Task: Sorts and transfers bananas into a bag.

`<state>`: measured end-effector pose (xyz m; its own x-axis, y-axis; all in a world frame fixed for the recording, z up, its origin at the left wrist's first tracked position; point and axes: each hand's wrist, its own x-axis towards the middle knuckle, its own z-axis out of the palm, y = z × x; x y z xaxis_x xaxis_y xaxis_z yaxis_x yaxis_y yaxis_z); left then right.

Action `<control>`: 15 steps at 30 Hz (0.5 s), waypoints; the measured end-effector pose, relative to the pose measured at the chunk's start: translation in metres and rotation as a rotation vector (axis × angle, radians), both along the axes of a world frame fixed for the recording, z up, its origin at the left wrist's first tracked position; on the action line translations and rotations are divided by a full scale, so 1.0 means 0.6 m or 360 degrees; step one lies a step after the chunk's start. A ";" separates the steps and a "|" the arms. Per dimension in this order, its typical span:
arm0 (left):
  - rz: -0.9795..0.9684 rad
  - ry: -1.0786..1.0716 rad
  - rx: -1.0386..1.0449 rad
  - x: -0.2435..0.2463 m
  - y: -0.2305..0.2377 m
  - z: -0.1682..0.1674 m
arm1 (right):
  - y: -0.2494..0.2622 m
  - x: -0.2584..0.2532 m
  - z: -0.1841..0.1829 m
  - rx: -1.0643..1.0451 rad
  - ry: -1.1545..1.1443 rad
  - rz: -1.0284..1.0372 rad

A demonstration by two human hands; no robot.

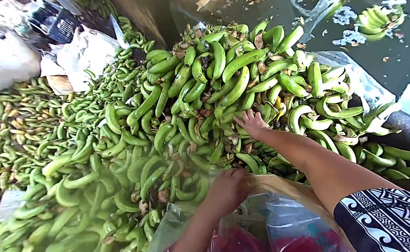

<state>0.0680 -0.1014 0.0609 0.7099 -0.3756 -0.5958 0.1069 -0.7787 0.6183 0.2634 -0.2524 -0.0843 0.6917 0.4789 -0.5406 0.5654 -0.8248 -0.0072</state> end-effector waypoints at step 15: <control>-0.0032 0.0608 -0.0364 -0.092 0.007 -0.103 | -0.047 0.004 -0.003 -0.0009 0.0042 0.0135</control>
<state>0.0131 -0.0969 -0.0012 0.4462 -0.5395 -0.7140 0.3475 -0.6308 0.6938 0.2661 -0.2809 -0.0858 0.6342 0.5320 -0.5610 0.6328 -0.7741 -0.0187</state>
